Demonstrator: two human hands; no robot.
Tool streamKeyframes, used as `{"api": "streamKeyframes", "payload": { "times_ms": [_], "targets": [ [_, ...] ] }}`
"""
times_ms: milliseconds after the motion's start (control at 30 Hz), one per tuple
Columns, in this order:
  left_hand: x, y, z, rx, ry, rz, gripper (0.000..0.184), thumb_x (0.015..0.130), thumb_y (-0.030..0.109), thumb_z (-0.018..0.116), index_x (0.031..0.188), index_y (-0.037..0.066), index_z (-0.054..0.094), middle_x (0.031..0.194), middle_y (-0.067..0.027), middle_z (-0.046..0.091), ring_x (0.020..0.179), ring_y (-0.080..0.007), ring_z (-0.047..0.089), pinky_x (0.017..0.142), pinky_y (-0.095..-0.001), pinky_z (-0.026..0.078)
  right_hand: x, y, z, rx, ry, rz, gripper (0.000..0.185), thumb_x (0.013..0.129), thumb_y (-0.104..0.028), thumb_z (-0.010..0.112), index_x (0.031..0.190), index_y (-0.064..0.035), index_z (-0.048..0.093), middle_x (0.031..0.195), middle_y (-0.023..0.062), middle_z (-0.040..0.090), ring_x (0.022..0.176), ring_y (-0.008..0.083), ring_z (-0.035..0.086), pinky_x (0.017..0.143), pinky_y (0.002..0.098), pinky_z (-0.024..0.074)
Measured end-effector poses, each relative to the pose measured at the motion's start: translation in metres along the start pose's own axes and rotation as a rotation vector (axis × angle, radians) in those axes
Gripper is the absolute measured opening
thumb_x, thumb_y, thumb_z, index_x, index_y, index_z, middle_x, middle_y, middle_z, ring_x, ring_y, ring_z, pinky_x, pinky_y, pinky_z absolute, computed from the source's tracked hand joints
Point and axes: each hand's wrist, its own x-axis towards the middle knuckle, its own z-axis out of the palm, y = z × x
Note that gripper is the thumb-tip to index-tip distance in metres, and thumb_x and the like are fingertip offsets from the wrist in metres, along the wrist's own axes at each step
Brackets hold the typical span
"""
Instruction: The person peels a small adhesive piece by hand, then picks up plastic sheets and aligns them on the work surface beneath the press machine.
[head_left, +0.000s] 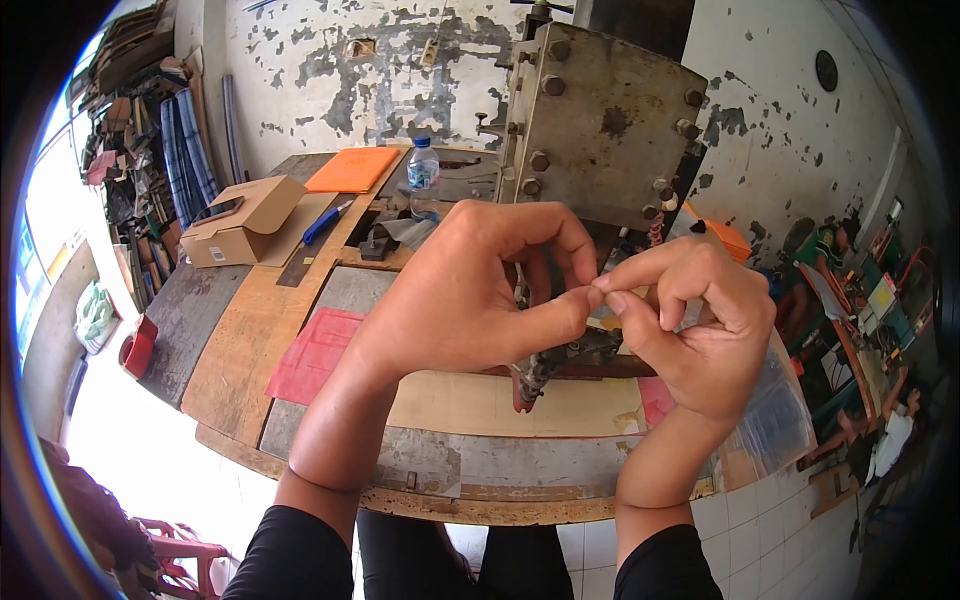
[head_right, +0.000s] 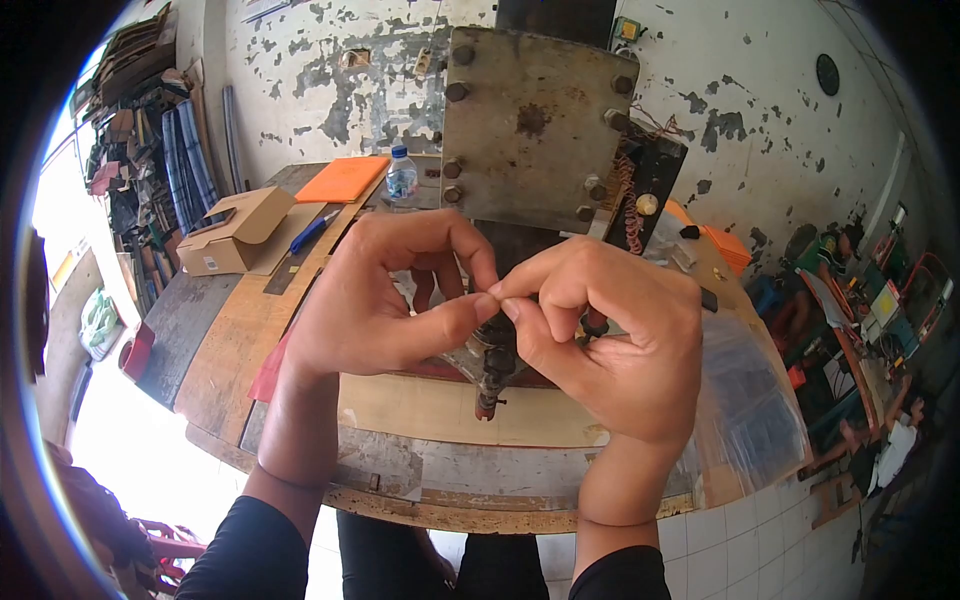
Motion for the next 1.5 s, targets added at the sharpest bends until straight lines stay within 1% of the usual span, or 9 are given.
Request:
{"api": "streamKeyframes", "payload": {
  "times_ms": [200,400,467,500,567,900,1200,1367,1500],
  "targets": [
    [0.000,0.003,-0.003,0.008,-0.038,-0.055,0.013,0.088,0.012,0.079,0.092,0.002,0.072,0.084,0.0005,0.072,0.067,-0.0044,0.064,0.057,-0.0216,0.046,0.001,-0.001,-0.002,0.002,-0.034,-0.019,0.036,0.076,0.016,0.077,0.072,-0.0057,0.049,0.083,0.0093,0.077,0.069,0.0092,0.066,0.060,0.0239,0.0483],
    [-0.001,0.004,-0.002,0.005,0.049,0.038,0.011,0.087,0.010,0.078,0.091,0.002,0.074,0.085,0.0003,0.073,0.064,-0.0038,0.063,0.054,-0.0212,0.044,-0.002,-0.001,-0.002,0.031,-0.011,0.102,0.036,0.080,0.011,0.079,0.074,-0.0073,0.049,0.087,0.0088,0.079,0.068,0.0027,0.057,0.056,0.0199,0.0413],
    [-0.001,0.003,-0.001,0.177,0.097,0.178,0.007,0.085,0.006,0.078,0.092,0.003,0.075,0.085,-0.0002,0.075,0.063,-0.0053,0.065,0.052,-0.0215,0.044,-0.002,0.000,0.000,0.096,0.039,0.135,0.038,0.082,0.009,0.080,0.074,-0.0085,0.047,0.087,0.0096,0.079,0.067,0.0025,0.056,0.055,0.0192,0.0389],
    [-0.001,0.001,-0.001,0.177,0.098,0.178,0.007,0.085,0.006,0.078,0.092,0.003,0.075,0.085,-0.0002,0.075,0.063,-0.0053,0.065,0.052,-0.0215,0.044,-0.002,-0.001,0.001,0.096,0.038,0.135,0.038,0.082,0.009,0.080,0.074,-0.0085,0.047,0.087,0.0096,0.079,0.067,0.0025,0.056,0.055,0.0192,0.0389],
    [0.002,-0.004,0.000,0.244,0.127,0.330,0.007,0.085,0.002,0.077,0.091,0.004,0.076,0.084,-0.0010,0.076,0.063,-0.0075,0.067,0.051,-0.0224,0.045,-0.003,-0.003,0.001,0.084,0.054,0.172,0.039,0.083,0.008,0.080,0.074,-0.0093,0.046,0.086,0.0099,0.079,0.067,0.0017,0.054,0.055,0.0193,0.0383],
    [-0.003,-0.001,0.003,0.375,0.168,0.349,0.013,0.082,-0.002,0.080,0.092,0.005,0.077,0.082,-0.0027,0.075,0.064,-0.0091,0.070,0.051,-0.0236,0.050,-0.001,-0.002,0.000,0.002,0.032,0.137,0.041,0.082,0.010,0.080,0.073,-0.0089,0.045,0.084,0.0076,0.078,0.065,0.0012,0.051,0.054,0.0198,0.0378],
    [-0.003,-0.002,0.006,0.538,0.154,0.371,0.016,0.080,-0.002,0.081,0.093,0.006,0.075,0.077,-0.0043,0.071,0.062,-0.0133,0.070,0.053,-0.0272,0.054,0.000,-0.001,0.000,-0.119,-0.005,0.093,0.037,0.079,0.012,0.080,0.075,-0.0056,0.048,0.078,0.0061,0.073,0.060,0.0067,0.051,0.054,0.0246,0.0414],
    [-0.004,-0.001,0.009,0.676,0.130,0.365,0.017,0.076,0.002,0.080,0.088,0.009,0.071,0.074,-0.0033,0.068,0.058,-0.0221,0.068,0.055,-0.0346,0.053,0.002,-0.006,-0.001,-0.277,-0.118,0.087,0.036,0.076,0.012,0.080,0.076,-0.0055,0.049,0.070,0.0043,0.063,0.057,0.0157,0.056,0.055,0.0280,0.0449],
    [-0.004,-0.004,0.013,0.682,0.142,0.365,0.016,0.075,0.004,0.080,0.085,0.009,0.069,0.074,-0.0031,0.068,0.059,-0.0238,0.068,0.054,-0.0356,0.052,-0.001,-0.006,0.002,-0.293,-0.119,0.079,0.035,0.076,0.012,0.080,0.076,-0.0059,0.050,0.066,0.0037,0.055,0.057,0.0176,0.058,0.055,0.0304,0.0456]
  ]
}}
